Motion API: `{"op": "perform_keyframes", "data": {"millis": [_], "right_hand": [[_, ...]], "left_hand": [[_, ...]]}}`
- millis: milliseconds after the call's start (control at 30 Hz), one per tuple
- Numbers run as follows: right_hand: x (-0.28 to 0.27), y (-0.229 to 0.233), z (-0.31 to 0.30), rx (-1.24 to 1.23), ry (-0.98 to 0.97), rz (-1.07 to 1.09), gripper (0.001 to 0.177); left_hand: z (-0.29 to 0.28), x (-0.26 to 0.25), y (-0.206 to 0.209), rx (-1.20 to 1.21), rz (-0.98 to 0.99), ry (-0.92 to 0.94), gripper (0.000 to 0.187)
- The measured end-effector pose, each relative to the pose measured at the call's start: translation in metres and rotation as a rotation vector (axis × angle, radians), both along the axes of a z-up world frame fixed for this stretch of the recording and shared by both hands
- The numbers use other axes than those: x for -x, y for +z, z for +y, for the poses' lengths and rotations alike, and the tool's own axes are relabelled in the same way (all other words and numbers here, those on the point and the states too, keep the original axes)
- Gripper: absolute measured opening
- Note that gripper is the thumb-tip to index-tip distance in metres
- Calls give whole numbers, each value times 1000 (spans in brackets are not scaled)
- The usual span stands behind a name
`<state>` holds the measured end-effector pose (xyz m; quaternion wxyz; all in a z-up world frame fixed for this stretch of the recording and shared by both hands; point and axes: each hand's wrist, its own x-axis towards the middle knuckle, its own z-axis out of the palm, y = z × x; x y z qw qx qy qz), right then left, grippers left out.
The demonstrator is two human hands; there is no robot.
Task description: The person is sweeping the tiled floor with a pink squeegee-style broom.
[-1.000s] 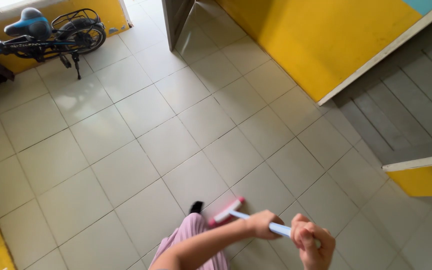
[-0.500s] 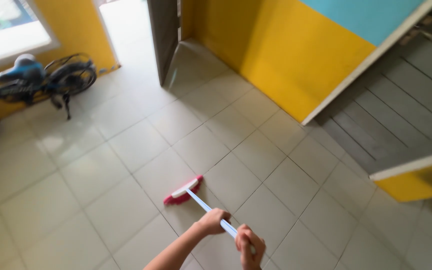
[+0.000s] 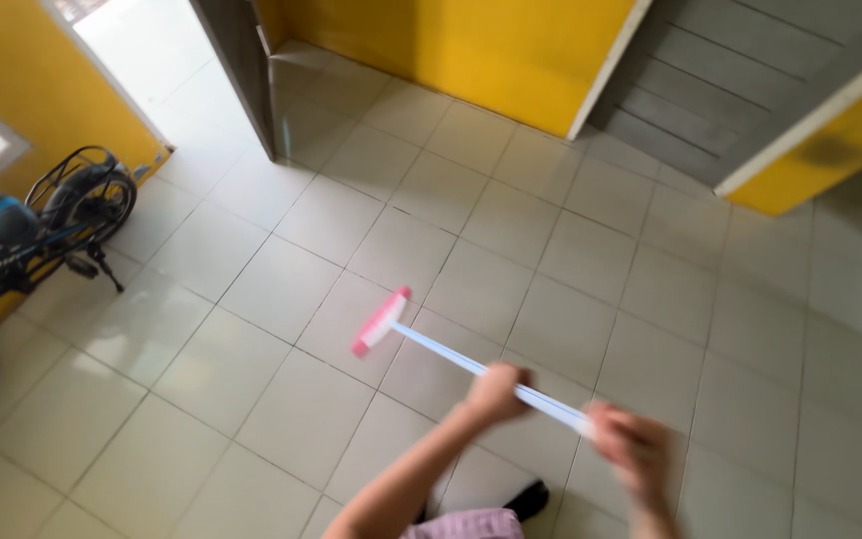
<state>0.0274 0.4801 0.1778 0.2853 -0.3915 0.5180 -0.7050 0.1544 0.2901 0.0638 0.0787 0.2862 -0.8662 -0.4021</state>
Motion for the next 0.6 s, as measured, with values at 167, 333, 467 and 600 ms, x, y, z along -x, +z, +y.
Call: {"op": "perform_keyframes", "data": {"millis": [167, 333, 467, 600], "right_hand": [[6, 111, 106, -3, 72, 249, 20], [-29, 119, 90, -637, -33, 476, 15], [-64, 22, 53, -407, 14, 358, 17], [-89, 46, 40, -320, 107, 297, 25]], "left_hand": [[120, 7, 51, -211, 248, -381, 28], [190, 13, 6, -421, 373, -526, 22], [208, 10, -97, -678, 734, -492, 30], [175, -17, -64, -530, 567, -481, 24]]}}
